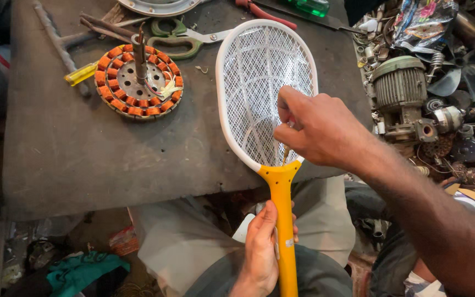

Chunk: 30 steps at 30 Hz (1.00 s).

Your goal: The person uses a small screwdriver to pry and separate the yellow plastic handle of an electric fly swatter. They repeatedly insert the tool into seams and screw holes along the handle to loosen the casing.

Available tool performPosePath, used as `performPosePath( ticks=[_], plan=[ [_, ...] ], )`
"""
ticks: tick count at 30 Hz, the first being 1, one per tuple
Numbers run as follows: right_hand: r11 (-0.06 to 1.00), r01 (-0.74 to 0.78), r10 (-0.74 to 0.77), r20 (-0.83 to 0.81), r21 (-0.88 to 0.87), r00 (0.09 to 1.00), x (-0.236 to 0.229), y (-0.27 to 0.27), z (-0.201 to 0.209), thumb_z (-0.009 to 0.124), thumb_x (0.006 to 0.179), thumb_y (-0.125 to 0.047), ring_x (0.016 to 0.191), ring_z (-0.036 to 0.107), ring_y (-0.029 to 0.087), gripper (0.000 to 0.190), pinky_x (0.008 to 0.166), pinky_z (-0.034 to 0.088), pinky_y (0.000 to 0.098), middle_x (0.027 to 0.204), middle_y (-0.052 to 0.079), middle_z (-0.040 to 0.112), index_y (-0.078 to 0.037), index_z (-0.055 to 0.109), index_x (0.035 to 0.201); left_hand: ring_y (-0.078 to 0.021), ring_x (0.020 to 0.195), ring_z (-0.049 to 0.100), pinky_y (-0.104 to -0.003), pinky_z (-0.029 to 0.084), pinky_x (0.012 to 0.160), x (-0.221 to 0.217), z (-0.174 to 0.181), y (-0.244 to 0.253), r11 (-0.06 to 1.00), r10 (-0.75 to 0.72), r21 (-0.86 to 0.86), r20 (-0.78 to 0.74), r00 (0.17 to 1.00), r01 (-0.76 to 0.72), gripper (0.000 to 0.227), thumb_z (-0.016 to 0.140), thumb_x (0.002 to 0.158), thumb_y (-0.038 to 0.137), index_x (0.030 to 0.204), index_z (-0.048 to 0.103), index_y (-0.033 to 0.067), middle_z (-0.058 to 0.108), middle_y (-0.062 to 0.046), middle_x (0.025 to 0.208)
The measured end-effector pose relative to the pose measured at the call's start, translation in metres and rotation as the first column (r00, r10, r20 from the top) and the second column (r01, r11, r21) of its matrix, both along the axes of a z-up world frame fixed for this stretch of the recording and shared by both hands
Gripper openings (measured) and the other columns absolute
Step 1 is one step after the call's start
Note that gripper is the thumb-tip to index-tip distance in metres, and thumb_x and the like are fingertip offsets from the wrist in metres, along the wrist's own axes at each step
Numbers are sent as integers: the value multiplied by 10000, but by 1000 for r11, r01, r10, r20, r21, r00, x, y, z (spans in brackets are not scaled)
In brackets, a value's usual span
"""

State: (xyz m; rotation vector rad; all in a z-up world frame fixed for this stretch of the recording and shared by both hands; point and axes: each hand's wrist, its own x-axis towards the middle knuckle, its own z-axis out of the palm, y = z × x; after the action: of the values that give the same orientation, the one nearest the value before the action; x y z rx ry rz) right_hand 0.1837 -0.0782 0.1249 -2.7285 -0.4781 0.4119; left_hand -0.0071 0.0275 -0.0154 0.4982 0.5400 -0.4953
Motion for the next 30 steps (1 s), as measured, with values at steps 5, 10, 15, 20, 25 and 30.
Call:
performPosePath(
  ticks=[5, 10, 15, 20, 25, 30],
  plan=[
    [1000, -1, 1, 25, 26, 1000, -1, -2, -2, 675, 847, -296, 758, 690, 424, 263, 667, 535, 516, 791, 158, 716, -82, 568, 954, -127, 765, 613, -283, 527, 707, -1, -3, -1, 1000, -3, -13, -4, 1000, 3, 477, 520, 1013, 457, 1164, 654, 25, 643, -46, 902],
    [991, 79, -88, 83, 110, 993, -18, -6, -2, 705, 867, -277, 744, 706, 380, 264, 658, 543, 475, 781, 157, 719, -71, 592, 988, -135, 754, 619, -286, 533, 694, 4, 3, -2, 1000, 8, -26, 23, 1000, -7, 486, 506, 1028, 459, 1168, 648, 16, 639, -51, 892],
    [759, 410, -495, 39, 505, 868, -68, -37, -8, 703, 1004, -173, 746, 695, 191, 213, 631, 546, 344, 871, 89, 689, -32, 584, 1111, -134, 749, 625, -292, 540, 688, 15, 18, 5, 999, -9, -47, 21, 1000, 10, 537, 479, 1020, 480, 1197, 646, 2, 639, -57, 882],
    [206, 553, -612, -335, 807, 716, -131, -56, -59, 675, 976, -70, 870, 698, 172, 248, 760, 594, 324, 1012, 83, 665, -5, 564, 1188, -166, 772, 618, -309, 538, 714, 38, 27, 18, 996, 27, -86, 82, 996, -20, 559, 479, 1064, 480, 1235, 622, -33, 643, -83, 899],
    [-2, 588, -642, -452, 809, 619, -180, -46, -102, 630, 1002, -64, 899, 721, 185, 227, 837, 604, 334, 1046, 116, 695, 2, 576, 1212, -179, 878, 683, -344, 597, 833, 32, 34, 32, 950, -176, 279, 94, 980, 144, 569, 517, 1004, 453, 1247, 625, -50, 712, -107, 970],
    [12, 598, -615, -466, 801, 636, -195, -38, -113, 648, 988, -64, 941, 739, 179, 249, 879, 572, 299, 1049, 133, 726, 7, 598, 1222, -149, 858, 739, -299, 610, 735, -15, 51, 11, 498, -421, 860, 123, 899, 115, 628, 825, 868, 199, 1375, 492, 38, 758, -115, 1014]
  ],
)
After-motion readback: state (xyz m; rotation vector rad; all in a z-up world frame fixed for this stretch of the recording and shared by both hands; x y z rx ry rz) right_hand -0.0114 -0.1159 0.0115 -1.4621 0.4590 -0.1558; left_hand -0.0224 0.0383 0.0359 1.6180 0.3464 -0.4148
